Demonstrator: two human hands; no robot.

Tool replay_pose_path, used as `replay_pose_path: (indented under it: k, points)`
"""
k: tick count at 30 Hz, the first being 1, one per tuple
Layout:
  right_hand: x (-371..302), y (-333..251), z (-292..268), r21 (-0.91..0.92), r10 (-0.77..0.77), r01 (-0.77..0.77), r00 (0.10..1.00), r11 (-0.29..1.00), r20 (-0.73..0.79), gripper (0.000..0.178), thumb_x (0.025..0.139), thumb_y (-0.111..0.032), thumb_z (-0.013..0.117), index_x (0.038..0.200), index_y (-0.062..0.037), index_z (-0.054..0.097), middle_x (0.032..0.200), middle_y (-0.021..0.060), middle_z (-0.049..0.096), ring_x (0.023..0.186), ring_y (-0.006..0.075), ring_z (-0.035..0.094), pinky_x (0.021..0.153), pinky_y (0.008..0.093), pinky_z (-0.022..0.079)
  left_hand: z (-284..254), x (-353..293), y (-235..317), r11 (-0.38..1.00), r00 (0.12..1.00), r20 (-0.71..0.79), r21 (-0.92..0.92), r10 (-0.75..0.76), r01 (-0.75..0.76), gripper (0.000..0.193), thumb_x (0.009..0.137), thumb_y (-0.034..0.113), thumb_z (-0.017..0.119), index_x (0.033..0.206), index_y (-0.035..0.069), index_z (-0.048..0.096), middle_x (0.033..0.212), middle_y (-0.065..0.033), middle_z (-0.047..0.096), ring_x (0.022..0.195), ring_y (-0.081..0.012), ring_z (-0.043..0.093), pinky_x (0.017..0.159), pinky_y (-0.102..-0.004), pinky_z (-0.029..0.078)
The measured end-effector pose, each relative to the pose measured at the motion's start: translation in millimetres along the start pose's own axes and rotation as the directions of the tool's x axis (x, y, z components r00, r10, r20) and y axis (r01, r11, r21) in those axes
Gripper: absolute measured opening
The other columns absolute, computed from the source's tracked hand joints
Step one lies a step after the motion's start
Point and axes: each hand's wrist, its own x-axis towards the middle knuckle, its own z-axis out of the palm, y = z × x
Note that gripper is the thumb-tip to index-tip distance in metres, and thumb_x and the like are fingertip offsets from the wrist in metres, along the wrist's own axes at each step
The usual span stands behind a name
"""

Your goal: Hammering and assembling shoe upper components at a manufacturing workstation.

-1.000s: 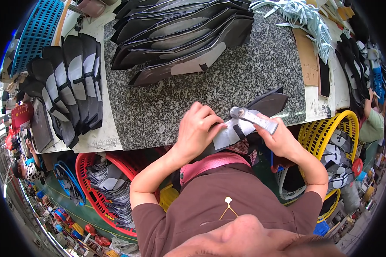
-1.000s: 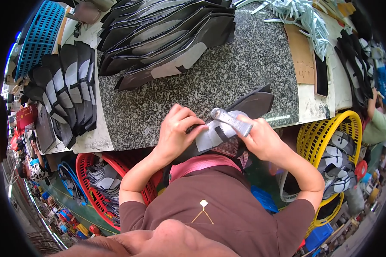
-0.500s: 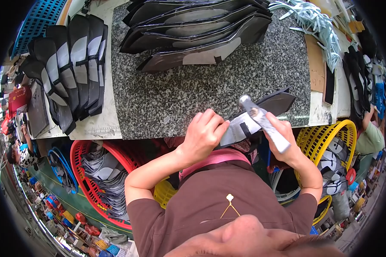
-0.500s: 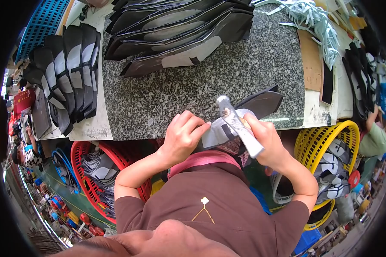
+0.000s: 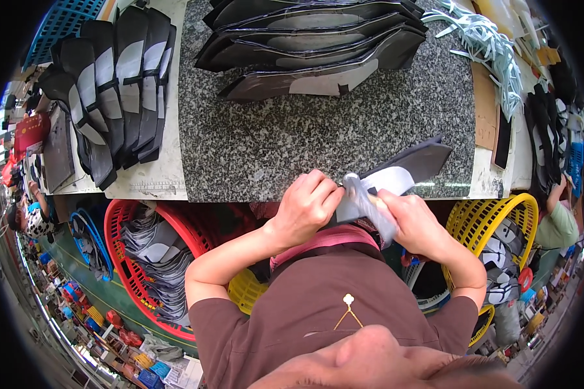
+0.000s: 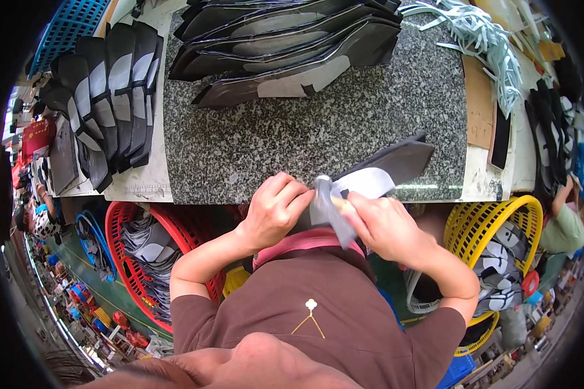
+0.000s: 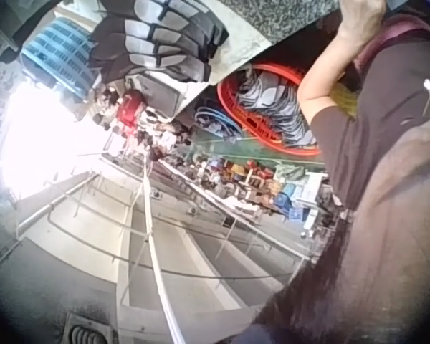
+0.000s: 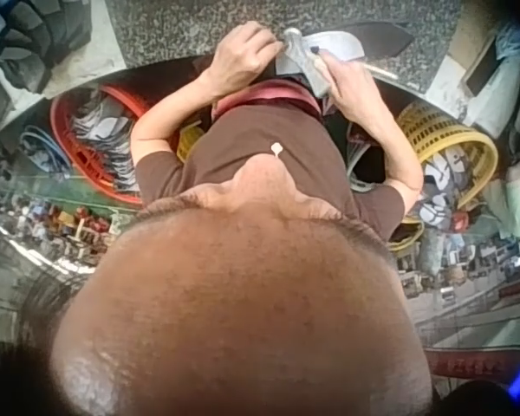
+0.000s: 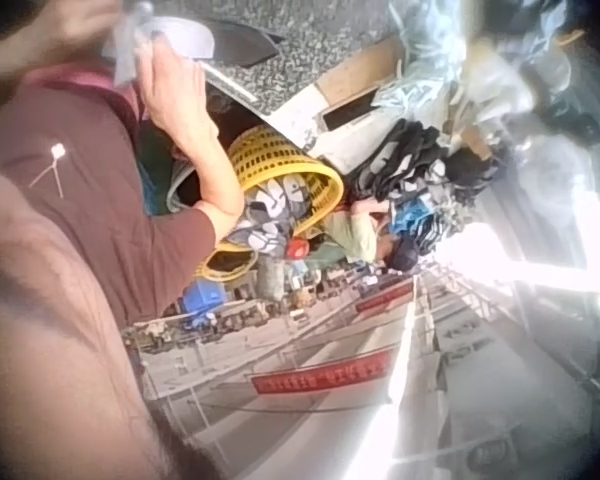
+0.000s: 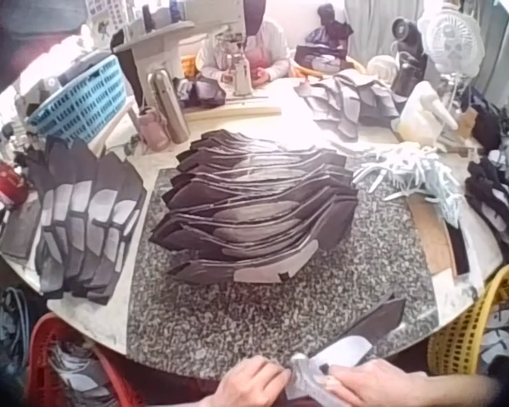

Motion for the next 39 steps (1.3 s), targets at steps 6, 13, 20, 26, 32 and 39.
replay_pose_path:
  k: [6,13,20,26,32,39]
  points:
    - [-16.5,19.9,-29.5,0.129,0.097,-0.059,0.943,0.99,-0.317,0.023,0.095,0.001,0.057,0.116,0.0032,0.065,0.085,0.0193,0.067,0.071,0.0304,0.069,0.063,0.0379,0.05,22.2,23.3,2.2,0.999,1.0,-0.028,-0.049,-0.007,0.005,0.026,0.075,0.004,0.068,0.101,-0.001,0.069,0.09,-0.0098,0.062,0.083,-0.0263,0.062,0.071,-0.0348,0.055]
    - [-12.9,33.0,-15.6,-0.124,0.104,-0.141,0.958,0.982,-0.266,0.018,0.098,-0.008,0.056,0.111,0.0036,0.061,0.079,0.0305,0.064,0.078,0.0515,0.064,0.066,0.0536,0.049,30.7,67.8,1.9,0.967,0.971,-0.016,-0.089,-0.239,0.237,0.016,0.076,0.015,0.083,0.087,0.006,0.074,0.082,-0.004,0.068,0.083,-0.0252,0.064,0.075,-0.0392,0.053]
    - [-18.6,21.6,-25.4,0.055,0.016,0.009,0.898,0.998,-0.44,0.016,0.095,-0.008,0.058,0.106,0.0038,0.057,0.071,0.0224,0.057,0.068,0.047,0.061,0.058,0.0438,0.045,29.4,47.8,13.9,0.996,1.0,0.005,0.094,0.001,-0.002,0.026,0.078,0.008,0.073,0.103,0.0,0.072,0.088,-0.0063,0.062,0.086,-0.024,0.059,0.072,-0.0362,0.051]
    - [-18.2,17.1,-29.1,0.073,0.265,-0.259,0.959,0.963,-0.101,0.029,0.096,-0.004,0.061,0.122,0.0105,0.061,0.099,0.028,0.069,0.082,0.042,0.069,0.076,0.0446,0.053,29.2,42.7,17.7,0.953,0.991,0.038,0.274,0.125,-0.131,0.032,0.078,0.007,0.069,0.107,-0.007,0.07,0.089,-0.0077,0.059,0.086,-0.022,0.057,0.068,-0.0328,0.048]
    - [-14.3,28.9,-1.0,0.013,0.052,-0.051,0.973,0.999,-0.223,0.014,0.096,-0.01,0.057,0.104,0.0021,0.056,0.072,0.0265,0.057,0.074,0.0495,0.061,0.063,0.0441,0.048,16.4,47.2,1.0,0.994,0.995,-0.012,-0.061,-0.095,0.094,0.024,0.078,0.011,0.08,0.101,0.004,0.077,0.088,-0.0046,0.065,0.087,-0.023,0.059,0.07,-0.0346,0.051]
    - [-17.6,9.4,-13.9,0.13,0.068,-0.03,0.953,0.991,-0.295,0.022,0.093,-0.002,0.056,0.113,0.0074,0.057,0.078,0.0251,0.061,0.072,0.046,0.066,0.064,0.0408,0.049,13.0,34.1,1.1,1.0,1.0,0.021,0.028,-0.013,0.012,0.024,0.077,0.009,0.072,0.1,0.002,0.075,0.089,-0.0044,0.063,0.091,-0.0244,0.059,0.076,-0.0353,0.051]
